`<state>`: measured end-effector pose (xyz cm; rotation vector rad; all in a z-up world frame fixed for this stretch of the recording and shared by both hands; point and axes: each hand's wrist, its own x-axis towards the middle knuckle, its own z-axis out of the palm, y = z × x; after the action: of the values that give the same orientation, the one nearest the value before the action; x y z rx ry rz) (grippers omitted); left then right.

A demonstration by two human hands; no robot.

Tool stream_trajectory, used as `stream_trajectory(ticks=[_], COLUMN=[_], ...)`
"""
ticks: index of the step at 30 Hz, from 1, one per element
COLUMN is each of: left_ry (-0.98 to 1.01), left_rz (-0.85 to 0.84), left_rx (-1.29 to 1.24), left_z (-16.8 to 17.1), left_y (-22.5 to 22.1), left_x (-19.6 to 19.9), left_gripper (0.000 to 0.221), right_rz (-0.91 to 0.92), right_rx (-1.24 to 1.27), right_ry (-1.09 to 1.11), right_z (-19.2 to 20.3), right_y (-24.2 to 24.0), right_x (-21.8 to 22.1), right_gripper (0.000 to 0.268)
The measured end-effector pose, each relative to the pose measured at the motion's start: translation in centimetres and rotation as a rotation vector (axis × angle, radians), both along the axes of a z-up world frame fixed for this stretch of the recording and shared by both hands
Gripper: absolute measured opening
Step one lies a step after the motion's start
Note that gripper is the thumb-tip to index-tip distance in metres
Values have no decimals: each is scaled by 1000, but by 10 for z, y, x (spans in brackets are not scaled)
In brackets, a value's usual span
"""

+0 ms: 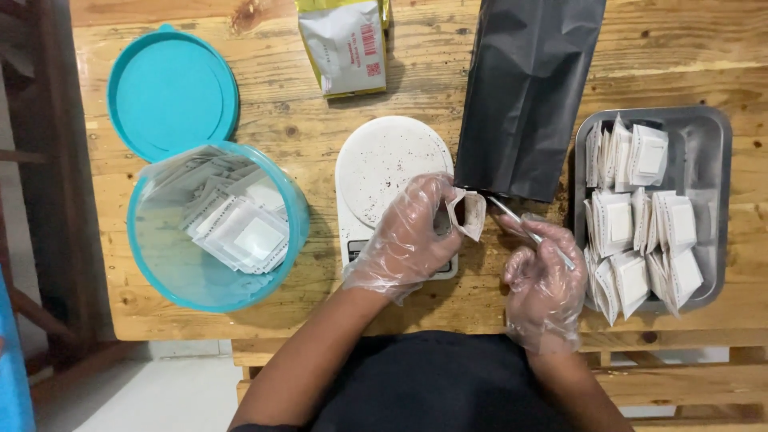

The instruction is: Filling small filter bags with coffee grounds using a spoon and weighing them on a digital scale.

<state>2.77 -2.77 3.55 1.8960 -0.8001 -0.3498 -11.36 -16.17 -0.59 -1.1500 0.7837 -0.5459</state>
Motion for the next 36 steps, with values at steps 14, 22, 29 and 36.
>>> stream_trajectory(ticks=[14, 22, 29, 36], left_ry=[-153, -156, -126, -91], left_rz=[-2, 78, 215, 358], left_rx=[-138, -143, -98, -30], left_z=[-33, -17, -16, -13], left_y=[19, 31, 46, 54], left_x=[-12, -1, 18, 26], left_gripper=[38, 36, 37, 34], right_rz=[51, -2, 86, 220], right_rx=[-62, -94, -124, -254], right_ry=[-148, -205, -197, -234], right_z=[8, 30, 50, 57], right_y=[4, 6, 14, 37], right_x=[-29, -26, 11, 39], right_gripper=[20, 22, 28, 25])
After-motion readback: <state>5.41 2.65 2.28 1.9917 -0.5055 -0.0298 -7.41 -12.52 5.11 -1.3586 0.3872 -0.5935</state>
